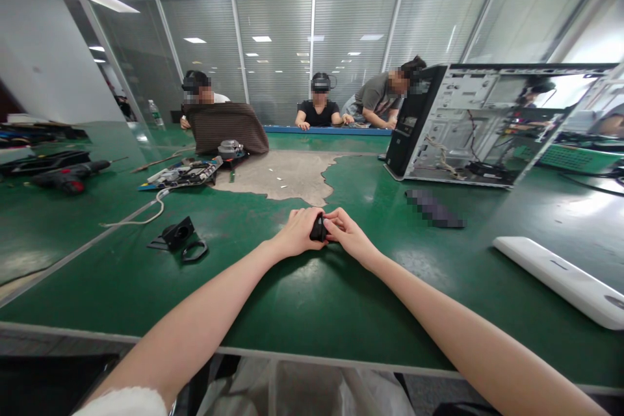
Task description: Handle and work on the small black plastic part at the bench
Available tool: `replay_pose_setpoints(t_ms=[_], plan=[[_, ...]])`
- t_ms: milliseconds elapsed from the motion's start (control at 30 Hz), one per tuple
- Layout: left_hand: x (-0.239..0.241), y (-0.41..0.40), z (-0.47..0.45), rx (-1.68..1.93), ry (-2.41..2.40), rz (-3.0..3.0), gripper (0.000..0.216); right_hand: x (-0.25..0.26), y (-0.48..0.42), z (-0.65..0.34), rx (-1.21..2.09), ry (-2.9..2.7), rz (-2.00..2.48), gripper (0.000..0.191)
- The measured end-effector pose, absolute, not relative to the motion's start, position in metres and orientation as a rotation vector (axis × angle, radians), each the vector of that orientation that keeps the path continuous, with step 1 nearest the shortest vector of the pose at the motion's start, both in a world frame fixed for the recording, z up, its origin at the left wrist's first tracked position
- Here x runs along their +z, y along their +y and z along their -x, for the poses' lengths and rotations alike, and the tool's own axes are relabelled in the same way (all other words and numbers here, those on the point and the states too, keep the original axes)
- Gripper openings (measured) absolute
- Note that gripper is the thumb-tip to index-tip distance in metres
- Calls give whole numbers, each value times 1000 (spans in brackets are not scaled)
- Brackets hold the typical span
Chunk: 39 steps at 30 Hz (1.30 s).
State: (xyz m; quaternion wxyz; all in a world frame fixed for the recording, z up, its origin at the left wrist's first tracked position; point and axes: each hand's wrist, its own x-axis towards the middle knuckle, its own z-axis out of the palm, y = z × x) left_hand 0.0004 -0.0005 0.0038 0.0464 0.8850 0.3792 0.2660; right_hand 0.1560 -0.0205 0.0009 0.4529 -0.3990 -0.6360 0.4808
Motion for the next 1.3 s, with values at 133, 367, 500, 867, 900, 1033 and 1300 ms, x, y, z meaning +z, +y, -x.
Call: replay_pose_setpoints(t_ms=[133, 367, 500, 867, 900, 1033, 1300], plan=[[4, -1, -1, 805, 1171, -2697, 56, -5, -12, -156, 1173, -1562, 1009, 24], [4, 0, -1, 797, 1181, -2697, 56, -5, -13, -159, 1187, -1676, 962, 22], [5, 0, 0, 796, 1173, -2713, 53, -3, -17, -162, 1183, -1749, 910, 23], [4, 0, 0, 798, 1147, -2730, 54, 0, -17, -158, 1060, -1747, 986, 17], [4, 0, 0, 799, 1146, -2733, 54, -1, -16, -158, 1072, -1742, 991, 18], [4, 0, 0, 805, 1150, -2725, 54, -2, -13, -160, 1106, -1762, 998, 19], [2, 1, 1, 801, 1160, -2749, 55, 1, -18, -166, 1055, -1854, 898, 19]])
